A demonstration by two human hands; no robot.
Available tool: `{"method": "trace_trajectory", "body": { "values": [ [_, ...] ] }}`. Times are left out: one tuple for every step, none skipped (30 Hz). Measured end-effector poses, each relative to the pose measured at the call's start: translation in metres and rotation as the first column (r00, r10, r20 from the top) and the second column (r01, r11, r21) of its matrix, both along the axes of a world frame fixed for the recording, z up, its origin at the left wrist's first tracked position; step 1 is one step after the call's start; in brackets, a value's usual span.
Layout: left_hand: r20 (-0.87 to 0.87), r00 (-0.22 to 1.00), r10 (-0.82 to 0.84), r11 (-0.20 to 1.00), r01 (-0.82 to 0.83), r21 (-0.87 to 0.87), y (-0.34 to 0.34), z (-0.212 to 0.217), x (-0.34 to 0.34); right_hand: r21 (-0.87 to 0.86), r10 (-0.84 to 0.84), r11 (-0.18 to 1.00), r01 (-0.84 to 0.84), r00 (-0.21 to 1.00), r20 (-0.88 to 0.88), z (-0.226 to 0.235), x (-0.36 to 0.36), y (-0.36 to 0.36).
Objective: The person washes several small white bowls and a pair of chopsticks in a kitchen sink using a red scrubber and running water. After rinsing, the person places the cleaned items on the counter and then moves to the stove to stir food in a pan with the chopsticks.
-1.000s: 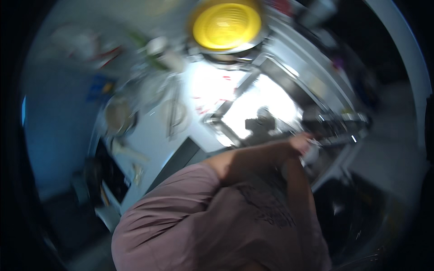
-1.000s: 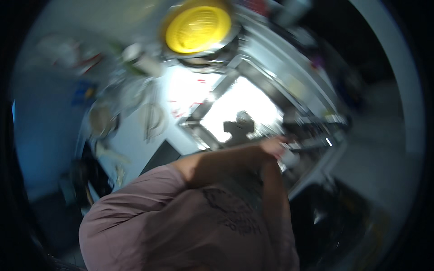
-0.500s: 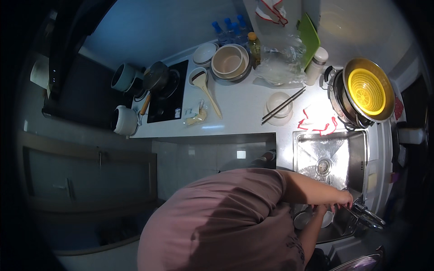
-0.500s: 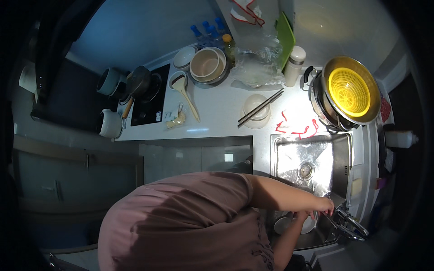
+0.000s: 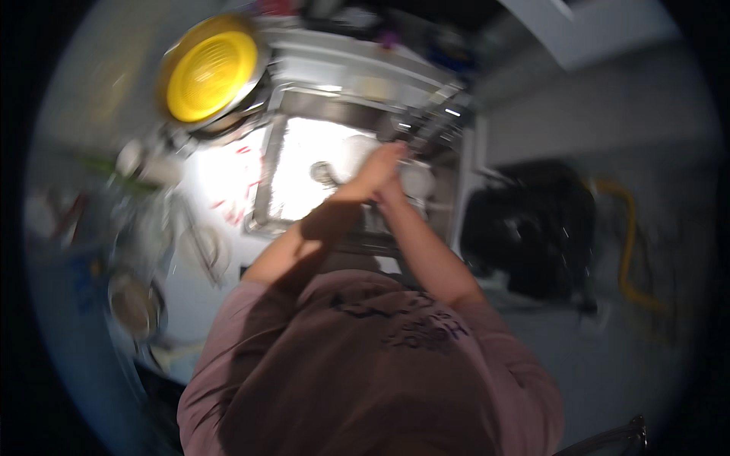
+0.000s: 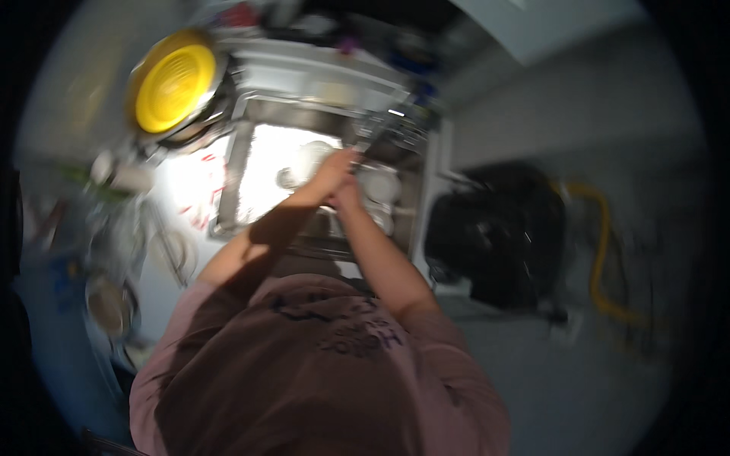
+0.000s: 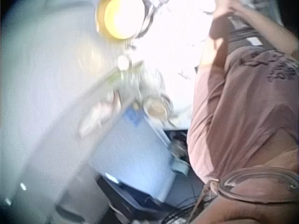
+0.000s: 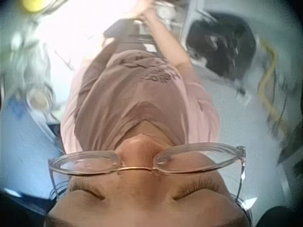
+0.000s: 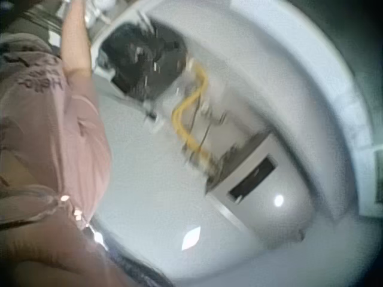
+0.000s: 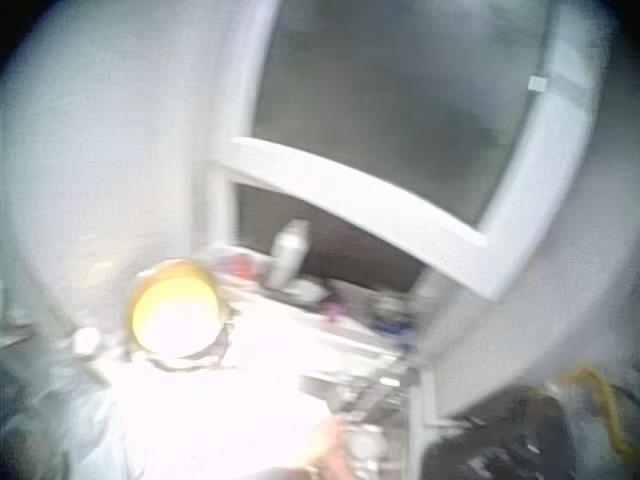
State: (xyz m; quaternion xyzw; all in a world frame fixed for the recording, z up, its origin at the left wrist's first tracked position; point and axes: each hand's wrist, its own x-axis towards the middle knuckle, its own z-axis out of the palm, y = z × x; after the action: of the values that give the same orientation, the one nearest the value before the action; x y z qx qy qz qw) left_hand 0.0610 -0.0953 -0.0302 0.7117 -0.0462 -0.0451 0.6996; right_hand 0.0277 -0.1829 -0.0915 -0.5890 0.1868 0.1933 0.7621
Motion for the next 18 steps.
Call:
{"method": "trace_trajectory", "body": {
  "values": [
    [-0.209, 0.977, -0.05, 0.984, 0.012, -0.178, 0.001, 0.013, 0.0, 0.072, -0.068, 0.995, 0.07, 0.997, -0.035, 0.008, -0.001, 0.0],
    [-0.114, 0.987, -0.116, 0.976, 0.092, -0.2, 0.003, 0.015, 0.0, 0.137, -0.125, 0.981, 0.134, 0.99, -0.071, 0.018, -0.003, 0.001],
    [-0.114, 0.976, -0.184, 0.959, 0.153, -0.237, 0.0, 0.035, -0.001, 0.195, -0.194, 0.957, 0.212, 0.975, -0.112, 0.027, -0.006, -0.001],
    [-0.112, 0.962, -0.251, 0.938, 0.213, -0.272, 0.01, 0.044, 0.004, 0.103, -0.202, 0.971, 0.213, 0.973, -0.109, 0.022, -0.004, 0.003],
    [-0.14, 0.955, -0.263, 0.944, 0.224, -0.244, 0.011, 0.037, 0.009, 0.035, -0.227, 0.973, 0.23, 0.971, -0.082, 0.021, -0.008, 0.0],
    [-0.168, 0.946, -0.277, 0.948, 0.24, -0.211, 0.008, 0.034, 0.012, -0.031, -0.252, 0.968, 0.25, 0.966, -0.057, 0.026, -0.013, -0.004],
    [-0.142, 0.961, -0.237, 0.954, 0.202, -0.222, 0.01, 0.041, 0.01, -0.026, -0.265, 0.964, 0.264, 0.963, -0.052, 0.034, -0.017, -0.002],
    [-0.106, 0.969, -0.223, 0.969, 0.208, -0.134, 0.016, 0.029, 0.015, -0.022, -0.275, 0.961, 0.275, 0.96, -0.045, 0.044, -0.021, -0.003],
    [0.113, 0.973, -0.2, 0.971, 0.181, 0.158, 0.028, 0.026, 0.02, -0.012, -0.288, 0.958, 0.288, 0.957, -0.04, 0.05, -0.025, -0.006],
    [0.332, 0.914, -0.233, 0.904, 0.077, 0.42, 0.038, 0.031, 0.023, -0.044, -0.303, 0.952, 0.302, 0.953, -0.02, 0.048, -0.029, -0.011],
    [0.445, 0.881, -0.16, 0.841, -0.114, 0.529, 0.043, 0.036, 0.02, -0.076, -0.315, 0.946, 0.314, 0.949, 0.0, 0.047, -0.031, -0.018],
    [0.563, 0.819, -0.11, 0.745, -0.307, 0.592, 0.051, 0.045, 0.012, -0.11, -0.327, 0.939, 0.327, 0.945, 0.017, 0.046, -0.034, -0.022],
    [0.565, 0.818, -0.11, 0.665, -0.362, 0.654, 0.064, 0.043, 0.005, -0.17, -0.321, 0.932, 0.32, 0.947, 0.022, 0.054, -0.037, -0.02],
    [0.298, 0.953, -0.055, 0.766, -0.151, 0.625, 0.073, 0.019, 0.007, -0.167, -0.299, 0.942, 0.292, 0.954, -0.016, 0.064, -0.039, -0.023],
    [-0.009, 0.999, -0.033, 0.856, 0.033, 0.516, 0.074, 0.015, 0.002, -0.183, -0.298, 0.94, 0.289, 0.954, -0.022, 0.066, -0.04, -0.025],
    [-0.315, 0.947, -0.053, 0.924, 0.166, 0.345, 0.076, 0.012, -0.001, -0.199, -0.293, 0.938, 0.282, 0.956, -0.028, 0.066, -0.041, -0.026],
    [-0.746, 0.643, -0.176, 0.952, 0.302, 0.036, 0.082, 0.009, -0.004, -0.213, -0.29, 0.937, 0.278, 0.957, -0.023, 0.063, -0.041, -0.026],
    [-0.798, 0.569, -0.199, 0.963, 0.262, -0.054, 0.083, -0.001, -0.009, -0.227, -0.283, 0.935, 0.272, 0.959, -0.018, 0.06, -0.041, -0.026]
  ]
}}
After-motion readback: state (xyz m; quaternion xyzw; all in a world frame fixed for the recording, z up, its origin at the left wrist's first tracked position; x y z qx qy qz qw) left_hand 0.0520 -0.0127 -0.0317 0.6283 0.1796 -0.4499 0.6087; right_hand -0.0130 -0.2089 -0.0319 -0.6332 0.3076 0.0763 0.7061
